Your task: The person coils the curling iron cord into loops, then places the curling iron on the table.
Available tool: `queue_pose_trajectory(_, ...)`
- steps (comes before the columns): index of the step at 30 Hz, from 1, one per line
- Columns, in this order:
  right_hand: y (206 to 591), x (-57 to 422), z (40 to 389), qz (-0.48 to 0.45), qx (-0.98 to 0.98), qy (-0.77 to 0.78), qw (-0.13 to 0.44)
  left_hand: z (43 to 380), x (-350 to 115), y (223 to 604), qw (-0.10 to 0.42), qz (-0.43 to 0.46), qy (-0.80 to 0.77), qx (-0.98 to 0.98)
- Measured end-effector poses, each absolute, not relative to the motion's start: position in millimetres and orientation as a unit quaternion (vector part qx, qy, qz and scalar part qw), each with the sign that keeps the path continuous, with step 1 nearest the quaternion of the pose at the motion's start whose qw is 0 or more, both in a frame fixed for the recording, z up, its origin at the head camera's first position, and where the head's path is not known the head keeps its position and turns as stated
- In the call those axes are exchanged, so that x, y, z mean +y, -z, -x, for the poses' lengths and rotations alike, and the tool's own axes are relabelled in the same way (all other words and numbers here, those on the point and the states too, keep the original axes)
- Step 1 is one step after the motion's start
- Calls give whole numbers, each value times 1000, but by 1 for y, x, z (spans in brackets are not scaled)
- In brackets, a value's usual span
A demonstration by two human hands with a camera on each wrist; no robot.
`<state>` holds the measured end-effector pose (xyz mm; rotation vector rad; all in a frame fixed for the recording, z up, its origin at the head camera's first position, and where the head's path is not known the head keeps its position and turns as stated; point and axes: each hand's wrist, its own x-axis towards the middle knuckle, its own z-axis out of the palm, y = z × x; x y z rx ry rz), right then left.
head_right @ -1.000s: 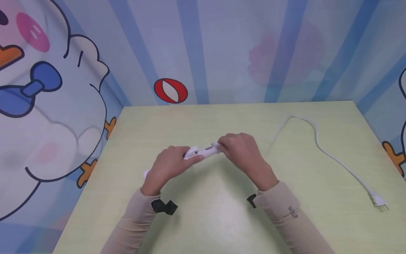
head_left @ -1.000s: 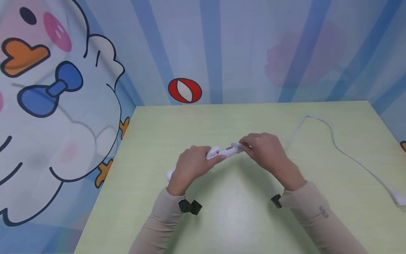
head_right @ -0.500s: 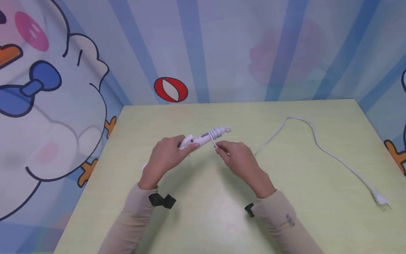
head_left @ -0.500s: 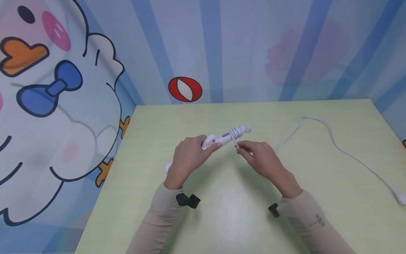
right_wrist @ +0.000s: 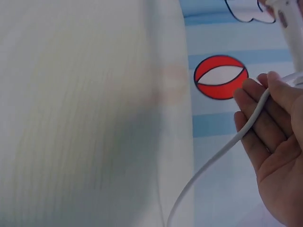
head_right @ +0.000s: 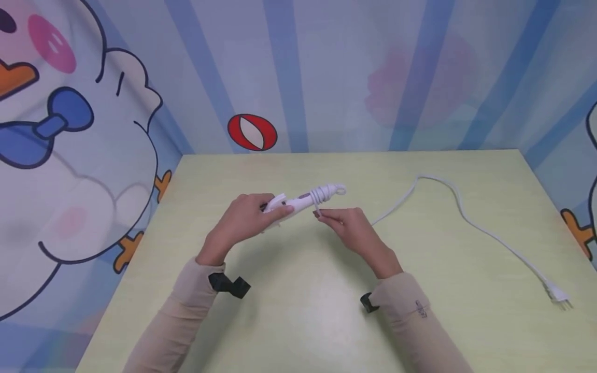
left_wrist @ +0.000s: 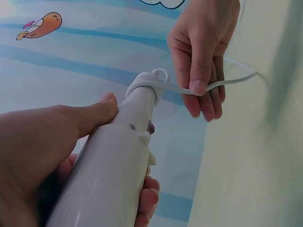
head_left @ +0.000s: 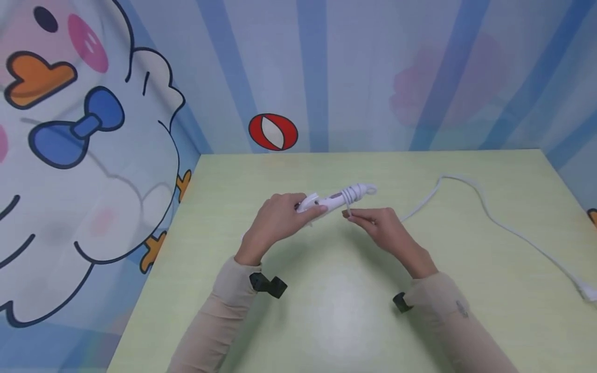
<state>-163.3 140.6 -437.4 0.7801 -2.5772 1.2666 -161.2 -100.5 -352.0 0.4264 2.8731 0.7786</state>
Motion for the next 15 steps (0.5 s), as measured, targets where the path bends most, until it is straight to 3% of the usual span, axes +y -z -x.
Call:
queue_pose_trajectory(7, 441, 150, 175, -228, -851, -472, 28, 162, -104, 350, 108, -170, -300, 933)
queue_pose_trajectory(15, 426, 158, 179, -208, -864, -458, 32, 160, -109, 340, 145, -240, -307, 909)
